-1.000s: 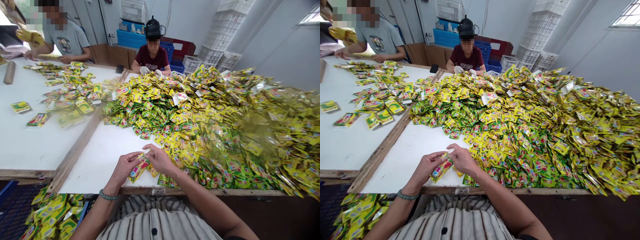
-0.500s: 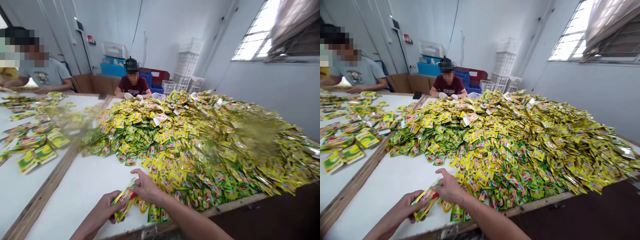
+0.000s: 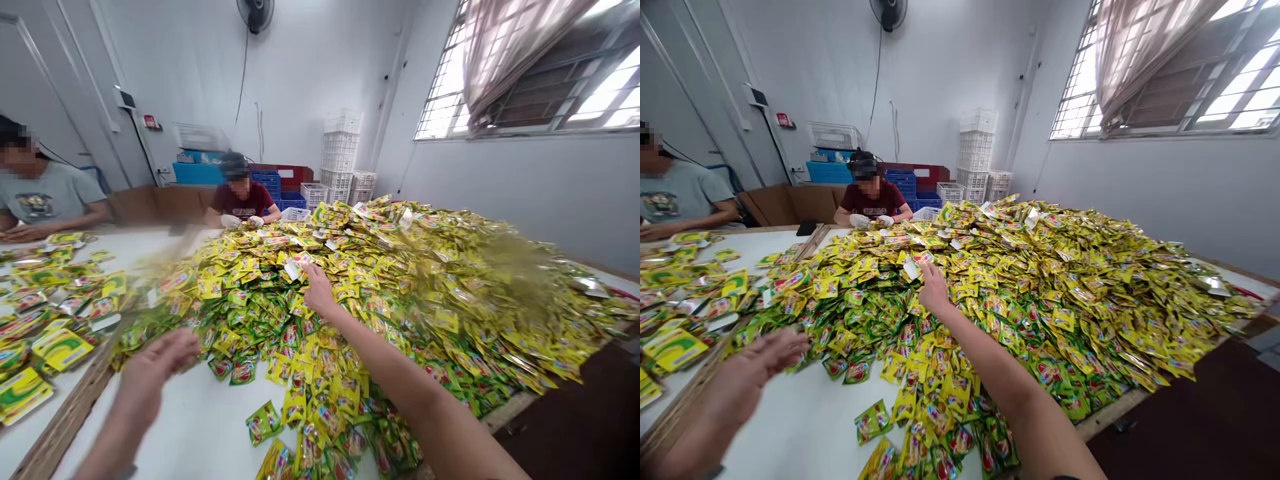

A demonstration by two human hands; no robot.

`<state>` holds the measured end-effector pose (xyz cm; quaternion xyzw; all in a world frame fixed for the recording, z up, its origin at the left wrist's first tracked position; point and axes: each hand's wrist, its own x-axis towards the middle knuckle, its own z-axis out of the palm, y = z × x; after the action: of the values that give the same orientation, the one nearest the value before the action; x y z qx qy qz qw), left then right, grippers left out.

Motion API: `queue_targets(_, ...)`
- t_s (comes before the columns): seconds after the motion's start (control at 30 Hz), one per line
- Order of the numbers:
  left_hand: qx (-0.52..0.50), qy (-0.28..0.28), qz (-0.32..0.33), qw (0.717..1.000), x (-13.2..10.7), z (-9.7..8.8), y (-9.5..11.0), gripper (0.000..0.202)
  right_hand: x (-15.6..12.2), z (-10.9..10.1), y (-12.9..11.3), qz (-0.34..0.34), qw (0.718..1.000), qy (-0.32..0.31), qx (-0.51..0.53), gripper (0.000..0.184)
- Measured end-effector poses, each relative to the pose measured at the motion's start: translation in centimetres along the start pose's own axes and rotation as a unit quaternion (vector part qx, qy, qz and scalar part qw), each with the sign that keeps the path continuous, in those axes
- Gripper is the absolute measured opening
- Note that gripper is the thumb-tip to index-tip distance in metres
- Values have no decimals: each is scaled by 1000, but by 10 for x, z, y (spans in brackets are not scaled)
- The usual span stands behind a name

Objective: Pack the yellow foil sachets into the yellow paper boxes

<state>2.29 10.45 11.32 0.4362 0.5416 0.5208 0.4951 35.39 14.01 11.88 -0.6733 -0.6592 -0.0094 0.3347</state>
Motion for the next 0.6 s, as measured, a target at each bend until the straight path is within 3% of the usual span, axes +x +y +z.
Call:
queue_targets(0.07, -9, -27, -56, 998, -20, 32, -40, 60, 33, -1, 12, -9, 994, -43, -96, 83)
queue_targets(0.13, -4, -57, -98, 994, -36, 53, -71, 59, 57, -1, 19, -29, 983, -79, -166, 84)
queue_targets(0.2, 12, -81, -129, 988, -48, 61, -90, 61, 70, -2, 21, -54, 971, -105, -208, 74)
queue_targets(0.3, 42, -106, -135, 984, -56, 60, -97, 67, 72, -6, 15, -101, 959, -138, -224, 48)
queue_targets(0.4, 59, -112, -90, 988, -60, 62, -94, 69, 47, -8, -5, -119, 958, -154, -211, 34)
queue_targets(0.53, 80, -145, 43, 985, -68, 81, -91, 85, -22, -2, -52, -93, 976, -156, -117, 31)
queue_targets(0.6, 106, -138, 114, 978, -73, 89, -90, 98, -58, 4, -75, -76, 972, -223, -21, 38)
